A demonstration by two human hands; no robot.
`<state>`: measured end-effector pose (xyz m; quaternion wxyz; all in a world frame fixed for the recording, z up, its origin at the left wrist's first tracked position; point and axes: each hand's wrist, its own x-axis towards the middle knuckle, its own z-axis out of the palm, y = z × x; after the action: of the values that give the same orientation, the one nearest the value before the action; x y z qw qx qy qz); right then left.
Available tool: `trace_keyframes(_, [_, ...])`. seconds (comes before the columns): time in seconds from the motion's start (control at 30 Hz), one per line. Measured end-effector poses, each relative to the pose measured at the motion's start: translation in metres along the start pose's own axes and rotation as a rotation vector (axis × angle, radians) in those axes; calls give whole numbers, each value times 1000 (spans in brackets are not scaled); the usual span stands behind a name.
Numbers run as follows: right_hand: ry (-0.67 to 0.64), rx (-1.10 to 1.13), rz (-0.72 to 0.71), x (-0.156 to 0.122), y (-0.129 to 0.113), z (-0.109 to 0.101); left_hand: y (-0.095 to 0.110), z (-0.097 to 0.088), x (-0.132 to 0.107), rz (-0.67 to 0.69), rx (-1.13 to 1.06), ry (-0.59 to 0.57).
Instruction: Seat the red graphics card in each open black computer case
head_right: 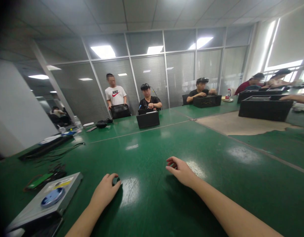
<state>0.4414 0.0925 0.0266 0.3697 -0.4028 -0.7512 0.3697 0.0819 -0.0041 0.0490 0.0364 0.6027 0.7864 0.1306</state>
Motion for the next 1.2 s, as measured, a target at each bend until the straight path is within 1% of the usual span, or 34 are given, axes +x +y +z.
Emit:
trace_keyframes(0.27, [2,-2,-5,1,3,-2,-2,4,1,6,0,16])
trace_keyframes(0.37, [5,-10,6,1,5,-2,-2,3,1,16,-5,41])
trace_keyframes(0.6, [21,-2,-1,2,7,-3,-2,0,-2,3,-10,58])
trace_keyframes(0.7, [32,-13,4,5,14,-5,-4,-1,-2,24,0,23])
trace_keyframes(0.83, [75,31,41,9,26,-12,-4,0,0,31,6,72])
trace_keyframes(0.93, [87,69,64,11,31,-17,-4,3,1,30,4,45])
trace_keyframes(1.07, [95,76,79,12,32,-17,-7,5,2,31,-6,76])
trace_keyframes(1.2, [85,75,81,14,33,-16,-9,6,4,32,-4,36])
